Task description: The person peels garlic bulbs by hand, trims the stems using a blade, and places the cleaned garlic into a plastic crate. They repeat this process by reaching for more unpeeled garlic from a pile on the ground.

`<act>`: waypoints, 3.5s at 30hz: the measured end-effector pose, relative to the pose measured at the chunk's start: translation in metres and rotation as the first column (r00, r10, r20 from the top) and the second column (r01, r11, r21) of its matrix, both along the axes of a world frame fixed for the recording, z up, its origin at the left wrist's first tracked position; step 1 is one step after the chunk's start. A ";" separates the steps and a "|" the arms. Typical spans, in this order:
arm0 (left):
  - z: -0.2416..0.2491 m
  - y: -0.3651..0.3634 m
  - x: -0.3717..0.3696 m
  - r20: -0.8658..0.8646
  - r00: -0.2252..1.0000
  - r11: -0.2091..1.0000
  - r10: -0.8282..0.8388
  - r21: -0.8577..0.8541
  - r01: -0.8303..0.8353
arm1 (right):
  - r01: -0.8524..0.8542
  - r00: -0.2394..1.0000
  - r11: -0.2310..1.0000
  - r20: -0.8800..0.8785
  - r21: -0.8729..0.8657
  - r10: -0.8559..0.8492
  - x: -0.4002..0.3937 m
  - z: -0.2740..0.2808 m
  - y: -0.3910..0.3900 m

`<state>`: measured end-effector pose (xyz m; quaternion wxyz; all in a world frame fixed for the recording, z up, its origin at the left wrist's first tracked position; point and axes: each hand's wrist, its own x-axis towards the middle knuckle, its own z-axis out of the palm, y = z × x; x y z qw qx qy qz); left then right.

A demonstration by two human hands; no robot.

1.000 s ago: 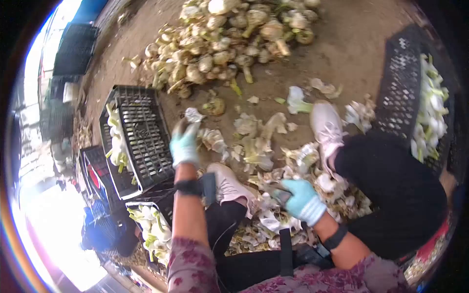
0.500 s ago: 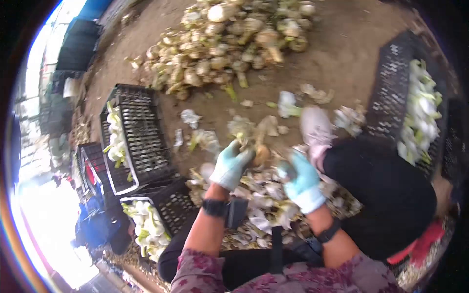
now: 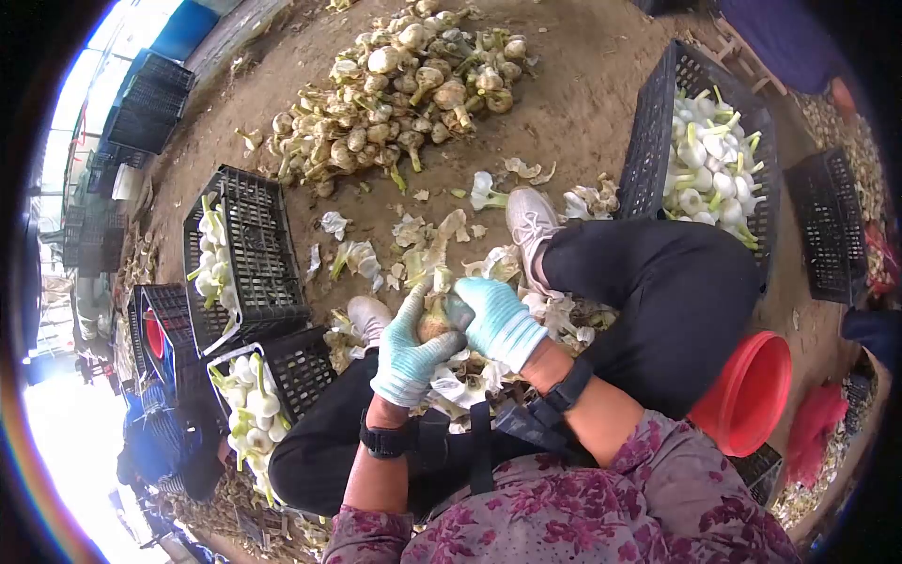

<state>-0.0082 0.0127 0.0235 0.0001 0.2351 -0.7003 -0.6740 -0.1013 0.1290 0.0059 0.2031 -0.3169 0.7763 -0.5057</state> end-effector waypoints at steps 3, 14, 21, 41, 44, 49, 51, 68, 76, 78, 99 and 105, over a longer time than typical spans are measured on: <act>0.011 -0.002 0.004 -0.054 0.997 0.998 -0.058 -0.009 0.058 | -0.033 0.989 0.996 0.147 0.084 0.020 0.005 0.021 0.000; 0.026 -0.003 0.020 -0.068 0.996 0.824 0.065 0.567 -0.015 | -0.120 0.972 0.993 -0.208 -0.014 0.114 0.012 0.016 0.015; 0.005 -0.002 0.028 -0.094 0.988 0.499 0.123 0.866 0.021 | 0.053 0.989 0.993 0.141 -0.110 -0.037 0.016 0.025 0.009; 0.008 0.029 0.004 -0.281 0.927 0.919 0.248 -0.233 -0.317 | 0.299 0.954 0.950 0.040 -0.087 -0.297 0.006 0.009 0.004; 0.008 0.018 0.000 -0.002 0.857 0.673 0.516 0.620 -0.404 | 0.359 0.833 0.921 0.496 -0.151 -0.244 0.010 0.032 0.002; 0.000 0.002 -0.005 0.289 0.866 0.460 0.409 0.754 -0.469 | 0.357 0.778 0.920 0.597 -0.163 -0.197 0.015 0.043 0.006; -0.007 0.003 -0.005 0.132 0.846 0.577 0.517 0.677 -0.458 | 0.360 0.776 0.913 0.605 -0.193 -0.178 0.015 0.038 0.007; 0.036 -0.022 0.020 -0.010 0.999 0.864 0.046 0.502 -0.035 | 0.288 0.339 0.932 0.933 -0.222 0.117 -0.013 0.020 0.003; 0.033 -0.022 0.025 -0.031 0.998 0.829 0.048 0.558 -0.022 | -0.215 0.976 0.974 -0.047 -0.075 0.212 -0.006 0.031 0.019; 0.052 -0.021 0.016 -0.074 0.995 0.820 0.066 0.572 -0.012 | -0.020 0.800 0.942 0.560 -0.334 0.216 0.000 0.032 0.014; 0.291 -0.010 0.021 -0.431 0.901 0.988 -0.054 -0.151 -0.013 | -0.183 0.967 0.752 -0.253 -0.633 0.023 -0.002 0.257 -0.006; 0.258 -0.042 0.011 -0.495 0.863 0.994 0.105 0.074 -0.079 | -0.318 0.835 0.821 -0.550 -0.475 0.006 -0.016 0.272 -0.025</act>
